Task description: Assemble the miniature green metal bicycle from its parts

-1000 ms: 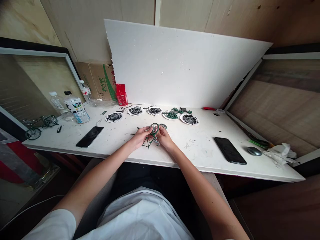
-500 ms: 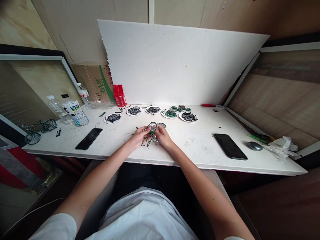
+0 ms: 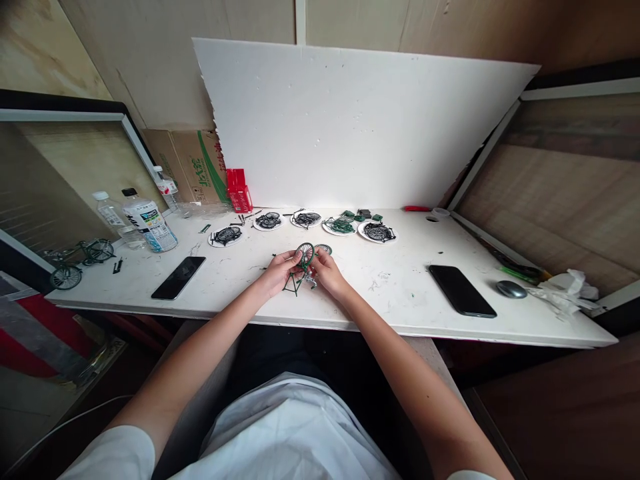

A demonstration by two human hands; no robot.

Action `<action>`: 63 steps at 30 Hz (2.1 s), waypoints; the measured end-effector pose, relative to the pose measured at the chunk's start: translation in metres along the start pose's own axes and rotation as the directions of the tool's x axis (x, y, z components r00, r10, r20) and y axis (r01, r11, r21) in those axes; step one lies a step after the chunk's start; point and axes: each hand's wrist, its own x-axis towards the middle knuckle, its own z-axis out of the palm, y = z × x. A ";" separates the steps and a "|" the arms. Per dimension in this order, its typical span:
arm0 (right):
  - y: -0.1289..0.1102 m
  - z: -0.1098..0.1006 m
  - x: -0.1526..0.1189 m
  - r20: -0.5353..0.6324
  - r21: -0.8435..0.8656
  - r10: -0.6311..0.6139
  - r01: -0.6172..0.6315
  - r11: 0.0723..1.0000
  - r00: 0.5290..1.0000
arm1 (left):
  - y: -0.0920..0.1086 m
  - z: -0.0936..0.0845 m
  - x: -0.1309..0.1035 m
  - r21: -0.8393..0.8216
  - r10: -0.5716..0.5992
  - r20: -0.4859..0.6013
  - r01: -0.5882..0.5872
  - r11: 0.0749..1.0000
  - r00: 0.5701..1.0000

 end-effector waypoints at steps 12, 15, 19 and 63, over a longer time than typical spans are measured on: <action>0.009 -0.004 0.005 -0.020 -0.123 -0.037 0.034 0.992 0.999 | -0.001 -0.002 0.000 0.030 -0.015 0.018 0.014 0.999 1.000; 0.006 -0.003 0.004 -0.001 -0.077 -0.056 0.056 0.996 0.998 | 0.000 -0.002 0.001 0.022 0.019 -0.021 -0.018 1.000 1.000; 0.006 -0.002 0.005 0.044 -0.067 -0.078 0.081 0.994 0.996 | 0.000 -0.002 0.001 0.013 0.025 -0.061 -0.024 1.000 0.998; 0.001 0.002 0.001 0.064 -0.057 -0.073 0.077 0.995 0.995 | 0.001 -0.002 0.001 0.116 0.043 0.006 -0.044 0.992 0.999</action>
